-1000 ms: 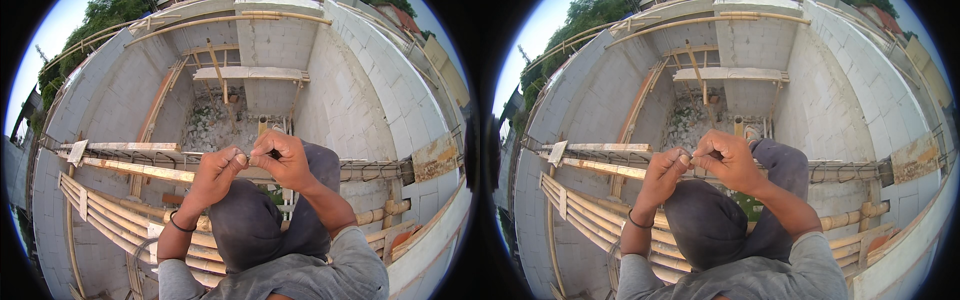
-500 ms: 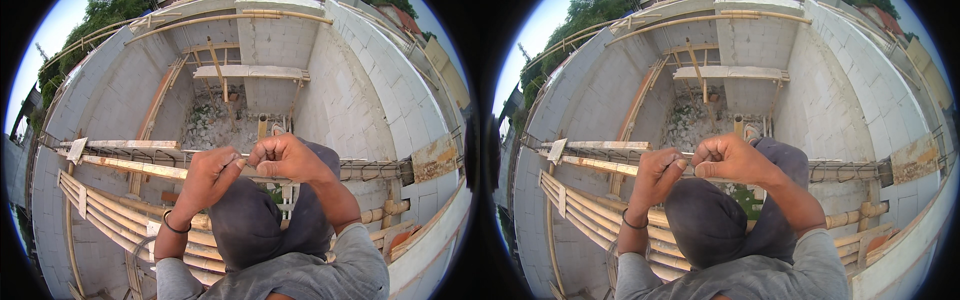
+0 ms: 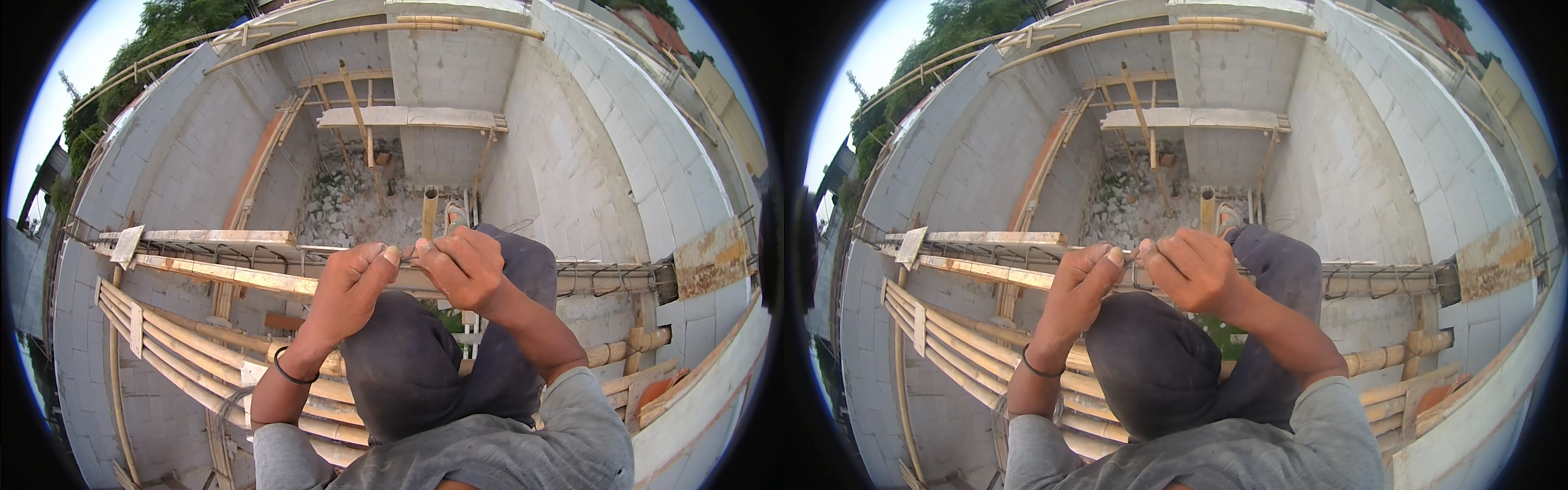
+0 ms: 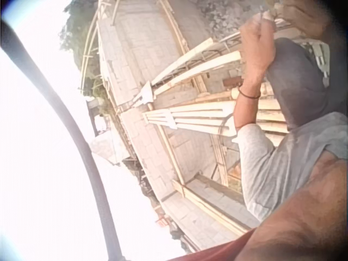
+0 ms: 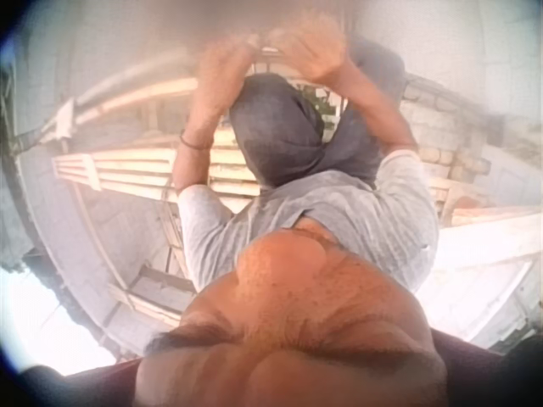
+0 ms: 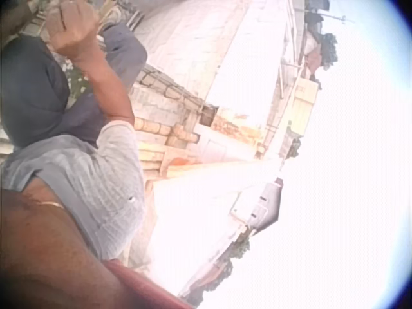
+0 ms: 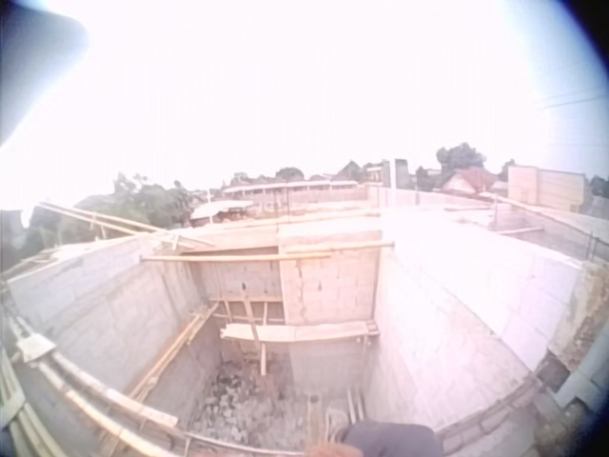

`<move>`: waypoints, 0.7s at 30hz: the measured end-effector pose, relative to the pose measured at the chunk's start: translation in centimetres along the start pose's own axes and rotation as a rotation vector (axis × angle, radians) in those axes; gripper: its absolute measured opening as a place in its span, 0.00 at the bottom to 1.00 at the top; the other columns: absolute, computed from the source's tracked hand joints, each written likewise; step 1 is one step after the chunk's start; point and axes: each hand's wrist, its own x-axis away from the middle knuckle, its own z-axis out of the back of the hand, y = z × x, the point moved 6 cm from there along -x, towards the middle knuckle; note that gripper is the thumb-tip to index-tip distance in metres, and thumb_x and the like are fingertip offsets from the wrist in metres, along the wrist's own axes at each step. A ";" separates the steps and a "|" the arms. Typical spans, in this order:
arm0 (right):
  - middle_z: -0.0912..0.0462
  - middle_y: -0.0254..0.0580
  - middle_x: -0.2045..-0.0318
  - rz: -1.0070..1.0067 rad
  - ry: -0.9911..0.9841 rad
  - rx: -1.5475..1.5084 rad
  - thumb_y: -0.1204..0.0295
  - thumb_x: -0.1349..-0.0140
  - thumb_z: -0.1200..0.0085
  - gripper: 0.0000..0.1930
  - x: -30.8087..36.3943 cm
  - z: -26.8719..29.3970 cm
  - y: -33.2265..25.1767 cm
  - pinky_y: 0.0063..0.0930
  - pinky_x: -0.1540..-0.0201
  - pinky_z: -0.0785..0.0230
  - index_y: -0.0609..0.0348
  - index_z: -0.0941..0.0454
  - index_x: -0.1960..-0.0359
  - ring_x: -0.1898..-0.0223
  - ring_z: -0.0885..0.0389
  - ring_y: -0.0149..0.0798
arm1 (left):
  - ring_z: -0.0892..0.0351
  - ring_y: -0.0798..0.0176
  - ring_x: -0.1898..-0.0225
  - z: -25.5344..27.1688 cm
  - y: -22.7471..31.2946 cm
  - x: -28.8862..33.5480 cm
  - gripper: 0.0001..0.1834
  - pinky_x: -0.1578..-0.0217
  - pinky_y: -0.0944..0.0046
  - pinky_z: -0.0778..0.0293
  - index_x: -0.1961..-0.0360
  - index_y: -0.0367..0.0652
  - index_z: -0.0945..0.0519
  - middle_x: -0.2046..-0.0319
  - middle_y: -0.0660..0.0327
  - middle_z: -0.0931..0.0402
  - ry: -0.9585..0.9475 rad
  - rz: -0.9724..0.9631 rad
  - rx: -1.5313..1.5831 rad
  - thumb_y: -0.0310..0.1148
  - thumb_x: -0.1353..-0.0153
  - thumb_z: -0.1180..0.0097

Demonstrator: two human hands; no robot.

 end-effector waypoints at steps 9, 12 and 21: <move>0.20 0.33 0.72 -1.067 -0.397 -1.016 0.74 0.43 0.35 0.07 2.3 -2.0 2.6 0.17 0.70 0.35 0.61 0.20 0.68 0.74 0.26 0.25 | 0.36 0.57 0.84 0.1 2.3 1.0 0.12 0.80 0.62 0.40 0.76 0.36 0.29 0.84 0.56 0.34 0.238 -0.452 -0.356 0.28 0.35 0.48; 0.18 0.34 0.68 -0.750 -0.214 -0.892 0.74 0.41 0.37 0.04 0.9 -1.4 2.3 0.17 0.70 0.35 0.60 0.20 0.67 0.74 0.25 0.26 | 0.36 0.58 0.85 0.2 1.6 0.6 0.13 0.80 0.62 0.40 0.77 0.36 0.29 0.85 0.56 0.34 0.099 -0.373 -0.222 0.28 0.35 0.47; 0.20 0.38 0.70 -0.264 -0.181 -0.789 0.71 0.38 0.40 0.08 -0.6 -0.5 2.0 0.21 0.71 0.33 0.65 0.19 0.65 0.73 0.24 0.29 | 0.29 0.57 0.83 1.2 2.3 0.8 0.08 0.79 0.62 0.36 0.75 0.36 0.25 0.84 0.57 0.31 0.110 -0.330 -0.270 0.27 0.38 0.45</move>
